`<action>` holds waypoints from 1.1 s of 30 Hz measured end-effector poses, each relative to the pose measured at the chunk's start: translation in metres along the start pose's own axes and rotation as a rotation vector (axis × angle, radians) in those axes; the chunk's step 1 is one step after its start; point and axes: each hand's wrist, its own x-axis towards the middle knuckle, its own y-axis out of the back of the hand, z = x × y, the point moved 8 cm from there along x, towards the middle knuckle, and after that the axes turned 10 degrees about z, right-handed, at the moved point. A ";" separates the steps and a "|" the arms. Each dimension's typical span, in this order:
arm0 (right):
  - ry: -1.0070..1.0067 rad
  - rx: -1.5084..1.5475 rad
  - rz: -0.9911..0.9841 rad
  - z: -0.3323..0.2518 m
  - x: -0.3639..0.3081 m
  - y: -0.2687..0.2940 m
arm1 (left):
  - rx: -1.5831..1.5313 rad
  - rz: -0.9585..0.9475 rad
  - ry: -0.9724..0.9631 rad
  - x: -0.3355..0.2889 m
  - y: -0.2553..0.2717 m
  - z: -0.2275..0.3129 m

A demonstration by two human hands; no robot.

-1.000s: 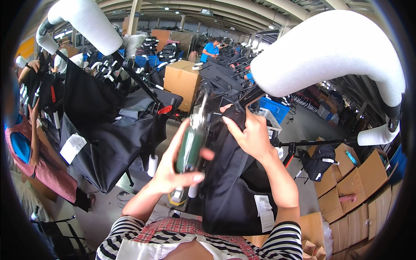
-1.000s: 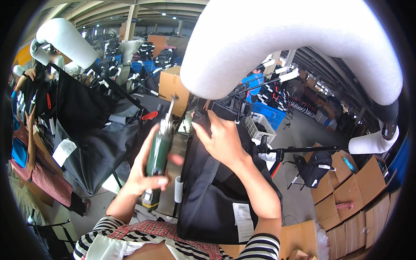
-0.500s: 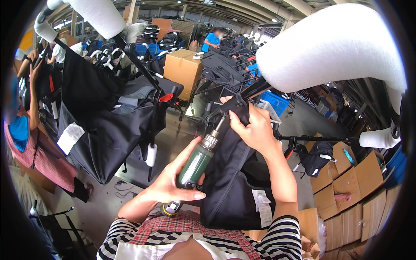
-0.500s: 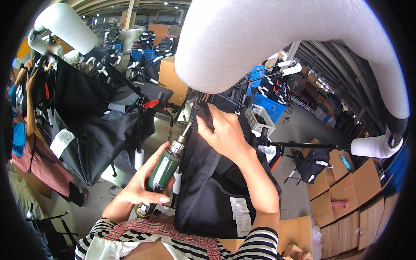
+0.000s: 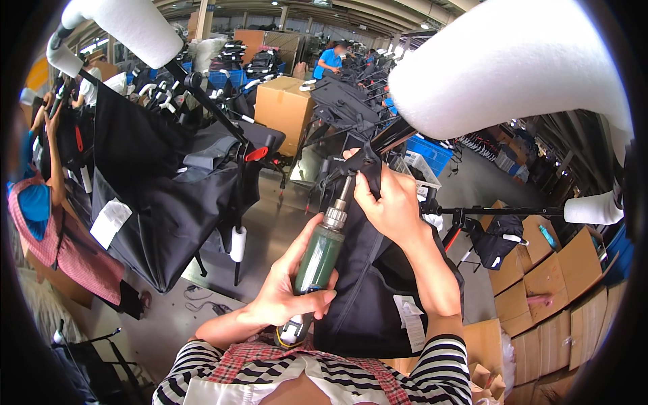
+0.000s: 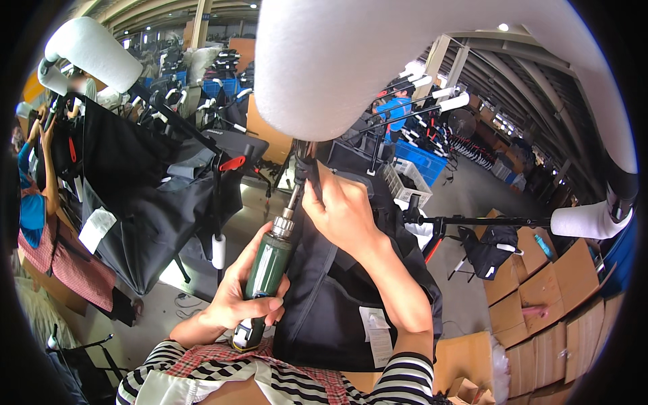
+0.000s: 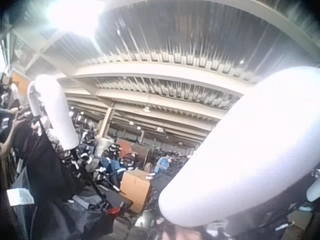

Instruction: The person uses a cordless electric screwdriver to attach black fabric panels to a metal stroller frame. They repeatedly pick up screws, align the fabric, and drive screws into the frame at multiple attachment points. The person moves the stroller along a metal workbench and continues fastening components throughout the clip.

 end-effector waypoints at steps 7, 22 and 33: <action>-0.005 0.013 0.007 0.000 -0.001 0.003 | -0.048 -0.037 0.021 0.006 -0.006 -0.007; -0.016 0.034 0.076 -0.004 -0.002 0.007 | -0.402 -0.147 0.060 0.010 -0.021 -0.021; -0.320 -0.083 -0.317 0.010 -0.037 0.076 | 0.235 0.001 0.252 -0.024 0.102 -0.030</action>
